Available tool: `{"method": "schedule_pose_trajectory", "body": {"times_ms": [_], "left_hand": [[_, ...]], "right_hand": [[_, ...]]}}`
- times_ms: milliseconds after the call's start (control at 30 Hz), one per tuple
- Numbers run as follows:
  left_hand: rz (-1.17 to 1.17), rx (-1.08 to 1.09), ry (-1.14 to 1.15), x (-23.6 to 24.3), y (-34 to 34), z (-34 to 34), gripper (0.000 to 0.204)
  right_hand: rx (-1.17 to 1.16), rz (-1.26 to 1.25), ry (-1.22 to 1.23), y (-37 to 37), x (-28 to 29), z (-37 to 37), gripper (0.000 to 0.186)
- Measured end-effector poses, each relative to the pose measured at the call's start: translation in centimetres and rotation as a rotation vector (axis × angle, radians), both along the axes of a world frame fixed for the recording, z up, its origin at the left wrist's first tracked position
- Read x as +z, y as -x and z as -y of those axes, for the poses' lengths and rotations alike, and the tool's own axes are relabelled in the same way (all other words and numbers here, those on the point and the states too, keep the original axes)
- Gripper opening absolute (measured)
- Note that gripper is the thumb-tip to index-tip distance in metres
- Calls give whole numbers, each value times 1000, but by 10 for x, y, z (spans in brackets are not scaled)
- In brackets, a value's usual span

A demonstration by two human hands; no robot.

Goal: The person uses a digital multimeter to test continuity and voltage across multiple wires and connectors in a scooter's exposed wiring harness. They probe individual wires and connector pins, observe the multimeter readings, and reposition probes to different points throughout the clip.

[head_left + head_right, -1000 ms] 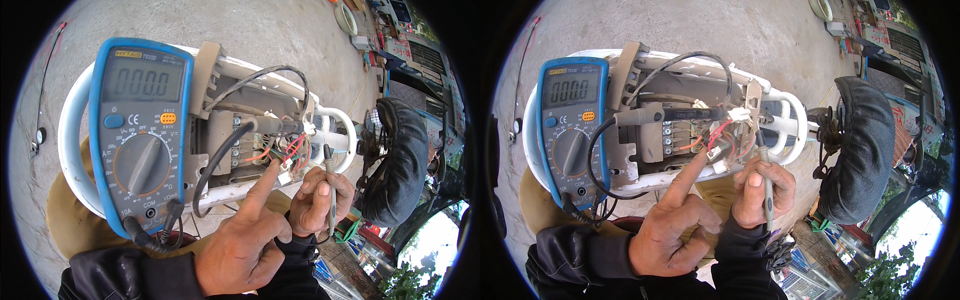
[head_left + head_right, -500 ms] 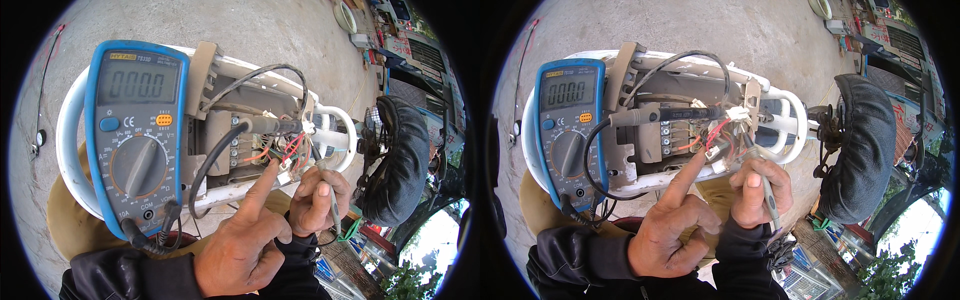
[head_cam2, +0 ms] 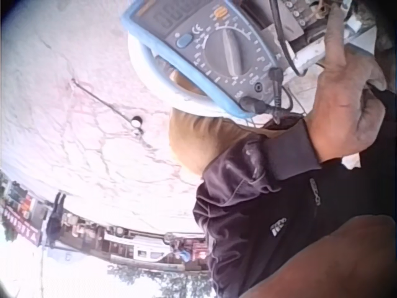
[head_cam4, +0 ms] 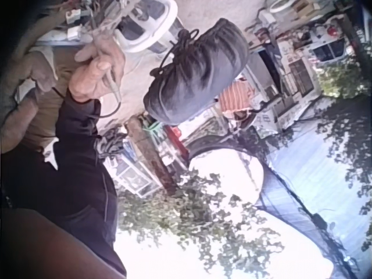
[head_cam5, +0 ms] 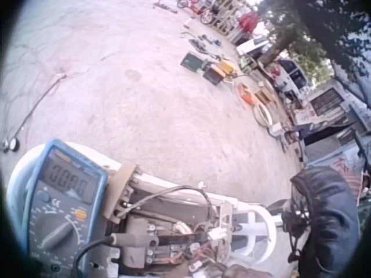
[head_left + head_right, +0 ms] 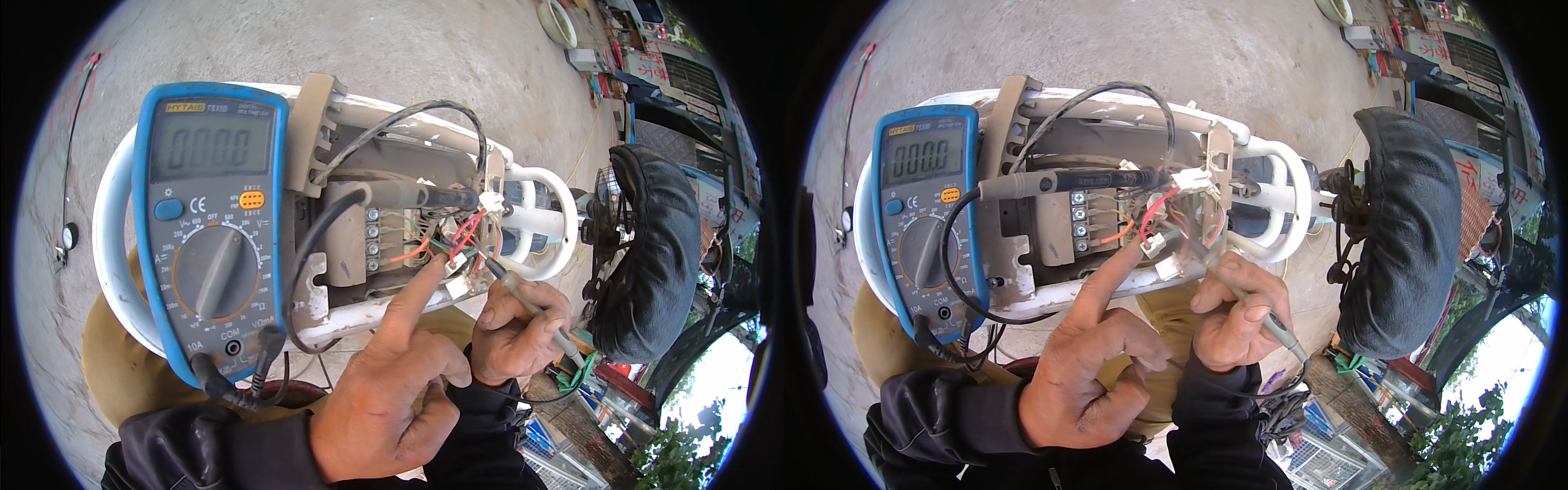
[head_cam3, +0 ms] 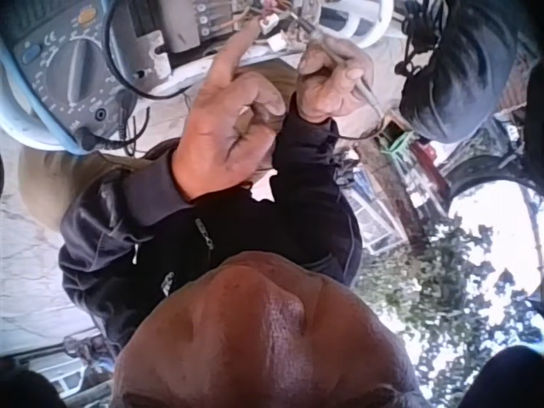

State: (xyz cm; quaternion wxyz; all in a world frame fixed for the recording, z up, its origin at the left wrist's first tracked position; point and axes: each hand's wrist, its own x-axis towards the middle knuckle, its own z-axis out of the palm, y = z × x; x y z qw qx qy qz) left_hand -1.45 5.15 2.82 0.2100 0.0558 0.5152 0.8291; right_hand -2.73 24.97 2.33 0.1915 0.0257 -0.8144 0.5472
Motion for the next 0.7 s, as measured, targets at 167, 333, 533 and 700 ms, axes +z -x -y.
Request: {"method": "schedule_pose_trajectory", "body": {"times_ms": [167,333,533,700], "left_hand": [[10,21,-31,0,-1,1,28],[-18,15,-22,-2,-1,4,29],[-48,58,-37,-4,-3,5,31],[12,135,-92,-6,-5,2,37]], "right_hand": [[-49,-22,-16,-1,0,4,53],[-34,4,22,-3,1,8,54],[-44,6,16,-6,1,10,54],[-20,-10,39,-9,3,13,51]]}}
